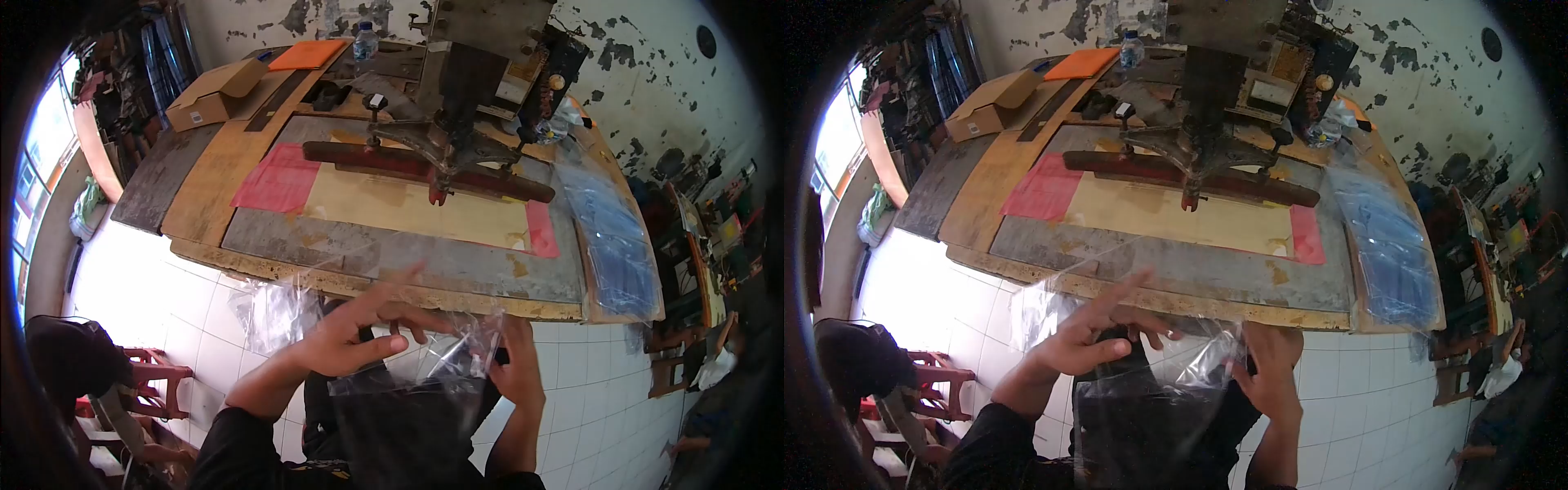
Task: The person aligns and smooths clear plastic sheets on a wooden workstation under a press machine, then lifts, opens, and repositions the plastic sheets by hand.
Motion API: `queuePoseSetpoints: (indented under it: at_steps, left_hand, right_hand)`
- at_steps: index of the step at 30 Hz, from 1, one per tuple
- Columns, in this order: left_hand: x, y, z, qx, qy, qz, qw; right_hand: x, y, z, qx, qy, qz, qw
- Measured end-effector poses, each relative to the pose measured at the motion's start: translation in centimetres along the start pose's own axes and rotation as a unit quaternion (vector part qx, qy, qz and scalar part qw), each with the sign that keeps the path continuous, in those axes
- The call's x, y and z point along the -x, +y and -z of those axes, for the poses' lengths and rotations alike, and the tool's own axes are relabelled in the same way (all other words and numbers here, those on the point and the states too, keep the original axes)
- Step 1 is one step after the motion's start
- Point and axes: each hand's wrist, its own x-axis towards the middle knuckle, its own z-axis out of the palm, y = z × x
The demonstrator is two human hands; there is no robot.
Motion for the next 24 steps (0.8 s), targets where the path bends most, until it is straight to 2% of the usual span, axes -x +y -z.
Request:
queuePoseSetpoints:
  at_steps: [1, 5, 6, 8, 9, 11, 16, 19, 21, 24]
  left_hand:
    - [0.0, 0.7, 0.2, -0.025, 0.02, 0.001, 0.999]
    - [0.4, 2.3, 0.6, -0.039, 0.096, 0.009, 0.995]
    - [0.7, 2.7, 0.8, -0.04, 0.1, 0.011, 0.994]
    - [1.3, 3.5, 1.1, -0.2, 0.11, 0.016, 0.973]
    - [1.7, 3.8, 1.1, -0.202, 0.113, 0.018, 0.973]
    - [2.2, 4.1, 0.7, -0.151, 0.119, 0.063, 0.979]
    - [2.5, 3.1, 0.6, -0.094, 0.2, 0.084, 0.972]
    - [2.1, 1.9, 0.6, -0.072, 0.214, 0.052, 0.973]
    - [2.0, 2.3, 0.2, -0.082, 0.204, 0.06, 0.974]
    - [1.9, 3.3, -0.9, -0.108, 0.175, 0.054, 0.977]
  right_hand:
    - [-0.1, -0.3, -0.6, 0.045, 0.007, 0.058, 0.997]
    - [-0.2, -1.3, -2.5, -0.02, 0.026, 0.086, 0.996]
    - [-0.4, -1.6, -3.1, -0.005, 0.087, 0.126, 0.988]
    - [-0.3, -2.9, -2.4, 0.029, 0.105, 0.149, 0.983]
    - [-0.2, -3.5, -2.0, 0.066, 0.125, 0.17, 0.975]
    - [0.2, -3.6, -1.8, 0.057, 0.125, 0.172, 0.975]
    - [1.2, -3.9, -1.3, 0.061, 0.106, 0.164, 0.979]
    - [1.9, -4.2, -0.6, 0.107, 0.062, 0.174, 0.977]
    - [2.5, -4.3, -0.4, 0.099, 0.03, 0.149, 0.983]
    - [2.5, -4.8, -0.8, 0.075, 0.051, 0.135, 0.987]
